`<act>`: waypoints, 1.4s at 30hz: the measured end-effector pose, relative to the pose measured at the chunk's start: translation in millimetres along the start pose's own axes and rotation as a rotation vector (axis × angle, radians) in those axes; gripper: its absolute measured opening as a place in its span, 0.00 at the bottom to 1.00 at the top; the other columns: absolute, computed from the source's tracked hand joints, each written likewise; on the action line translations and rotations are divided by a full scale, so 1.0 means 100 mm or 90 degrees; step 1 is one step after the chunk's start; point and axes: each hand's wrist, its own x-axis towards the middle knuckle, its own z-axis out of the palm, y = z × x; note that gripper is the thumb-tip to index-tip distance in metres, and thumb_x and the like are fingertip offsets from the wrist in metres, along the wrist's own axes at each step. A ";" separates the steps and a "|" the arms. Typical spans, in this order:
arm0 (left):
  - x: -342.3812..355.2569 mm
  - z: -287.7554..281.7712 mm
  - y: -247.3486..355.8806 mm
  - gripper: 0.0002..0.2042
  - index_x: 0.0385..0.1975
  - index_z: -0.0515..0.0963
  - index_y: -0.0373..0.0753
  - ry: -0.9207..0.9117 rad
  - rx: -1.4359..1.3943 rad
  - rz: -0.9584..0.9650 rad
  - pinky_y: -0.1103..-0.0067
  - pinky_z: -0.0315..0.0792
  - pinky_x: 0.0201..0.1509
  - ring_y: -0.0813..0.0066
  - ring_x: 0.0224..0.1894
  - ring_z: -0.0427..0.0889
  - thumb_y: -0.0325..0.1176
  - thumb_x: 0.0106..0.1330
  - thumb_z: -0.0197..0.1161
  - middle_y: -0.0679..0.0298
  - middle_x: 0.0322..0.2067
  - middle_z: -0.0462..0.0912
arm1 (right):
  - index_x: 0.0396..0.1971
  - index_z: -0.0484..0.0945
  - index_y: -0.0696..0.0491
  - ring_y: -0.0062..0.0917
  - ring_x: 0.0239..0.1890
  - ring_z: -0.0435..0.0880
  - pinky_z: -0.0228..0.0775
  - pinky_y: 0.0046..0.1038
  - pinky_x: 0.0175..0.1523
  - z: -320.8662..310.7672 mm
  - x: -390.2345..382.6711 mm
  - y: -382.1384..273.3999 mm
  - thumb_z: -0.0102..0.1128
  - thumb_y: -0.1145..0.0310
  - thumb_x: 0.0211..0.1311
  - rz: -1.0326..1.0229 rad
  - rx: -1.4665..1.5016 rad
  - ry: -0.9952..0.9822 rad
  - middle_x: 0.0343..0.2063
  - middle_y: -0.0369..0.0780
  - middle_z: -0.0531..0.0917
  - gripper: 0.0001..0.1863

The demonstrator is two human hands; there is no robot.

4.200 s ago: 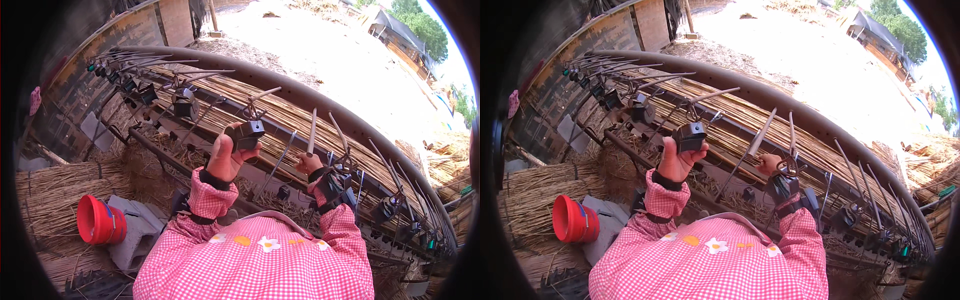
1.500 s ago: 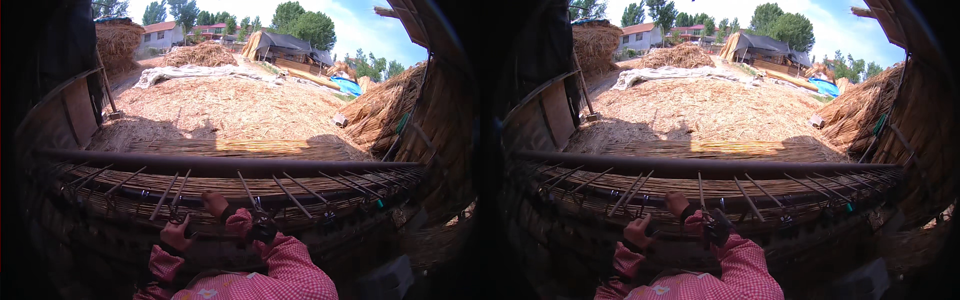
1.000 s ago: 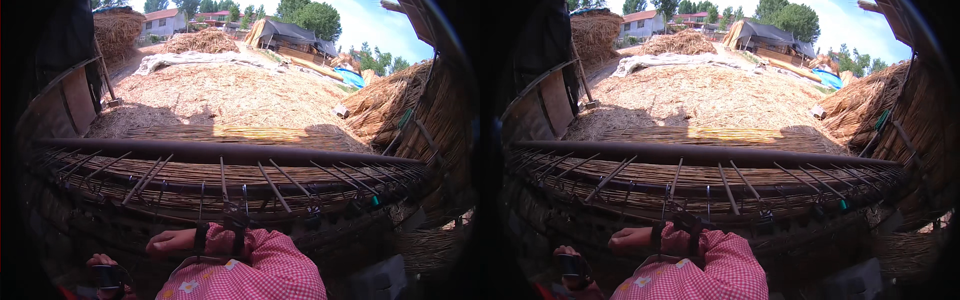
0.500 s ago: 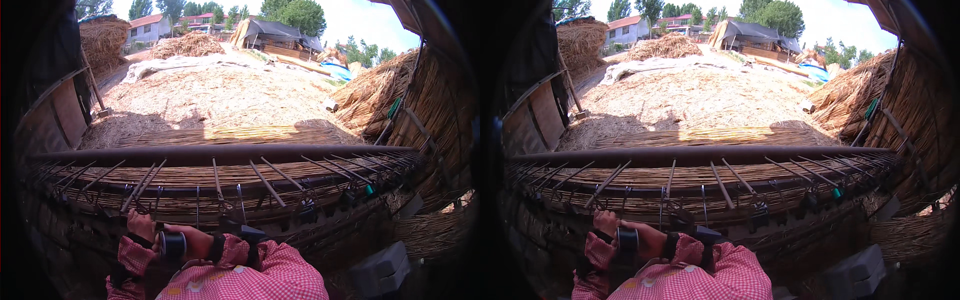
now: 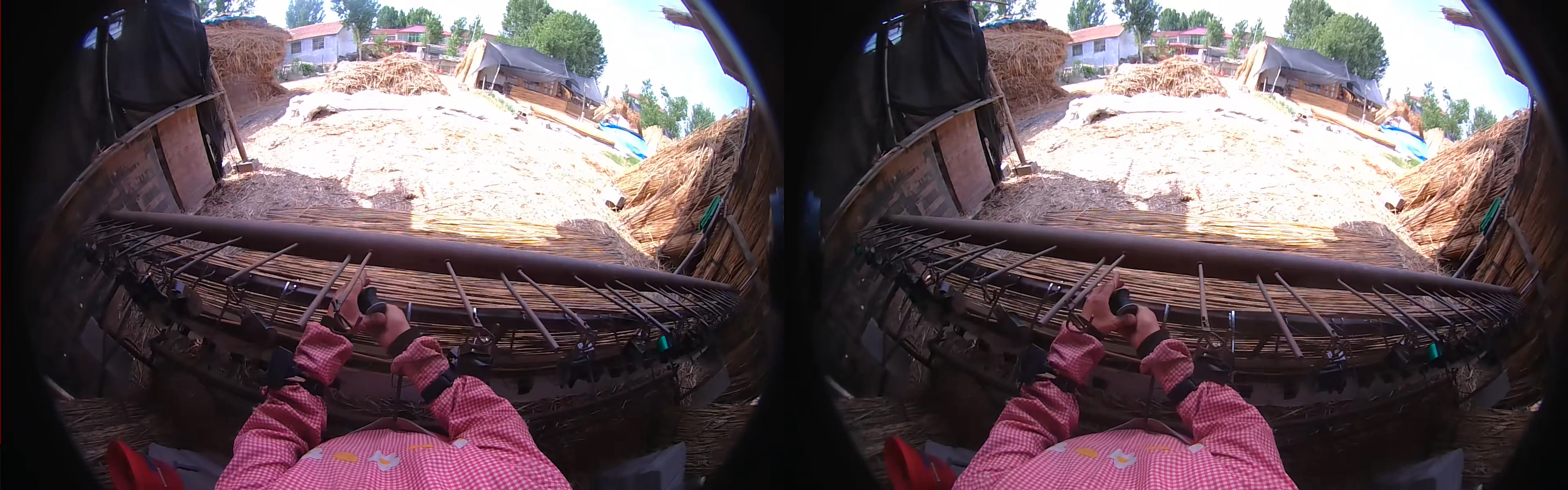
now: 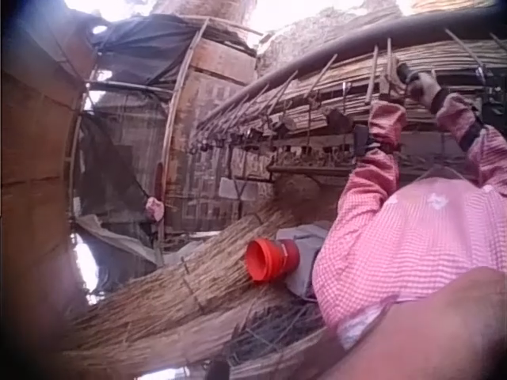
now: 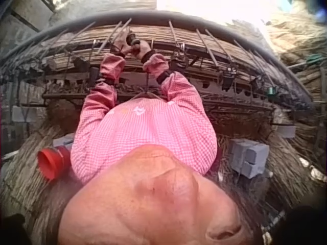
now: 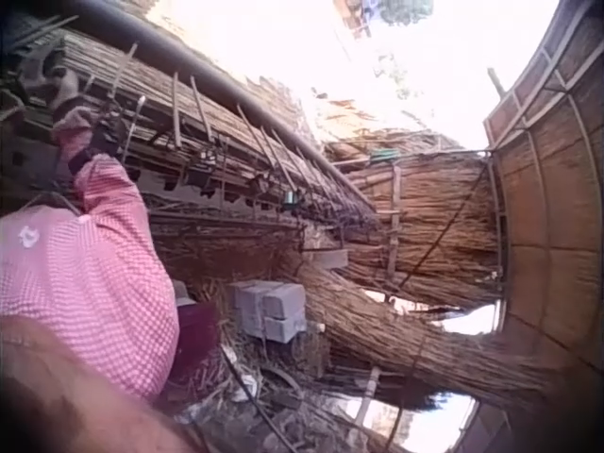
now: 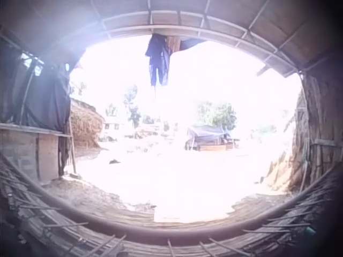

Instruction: Feeding straw bundles into a weaving machine and managing the twine spools.

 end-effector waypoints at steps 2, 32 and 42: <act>-0.20 -0.15 0.13 0.46 0.54 0.55 0.33 -0.005 0.029 -0.045 0.72 0.64 0.49 0.56 0.45 0.70 0.52 0.33 0.66 0.51 0.42 0.71 | 0.29 0.70 0.60 0.25 0.25 0.75 0.68 0.27 0.33 0.16 -0.12 -0.47 0.34 0.58 0.59 0.339 0.584 0.002 0.24 0.40 0.76 0.20; -0.99 -0.55 1.42 0.33 0.41 0.60 0.35 0.241 -0.628 -0.178 0.83 0.69 0.39 0.79 0.35 0.72 0.48 0.39 0.68 0.62 0.33 0.72 | 0.28 0.74 0.55 0.23 0.23 0.76 0.66 0.23 0.25 -1.04 -0.59 0.08 0.53 0.66 0.49 0.357 0.130 0.159 0.21 0.37 0.76 0.09; -0.78 0.04 1.66 0.36 0.50 0.58 0.35 -0.103 -0.657 -0.020 0.77 0.62 0.51 0.72 0.49 0.66 0.45 0.43 0.67 0.58 0.45 0.65 | 0.29 0.76 0.58 0.16 0.26 0.75 0.66 0.18 0.32 -0.42 -1.50 -0.57 0.53 0.64 0.51 0.174 0.048 -0.014 0.21 0.35 0.77 0.12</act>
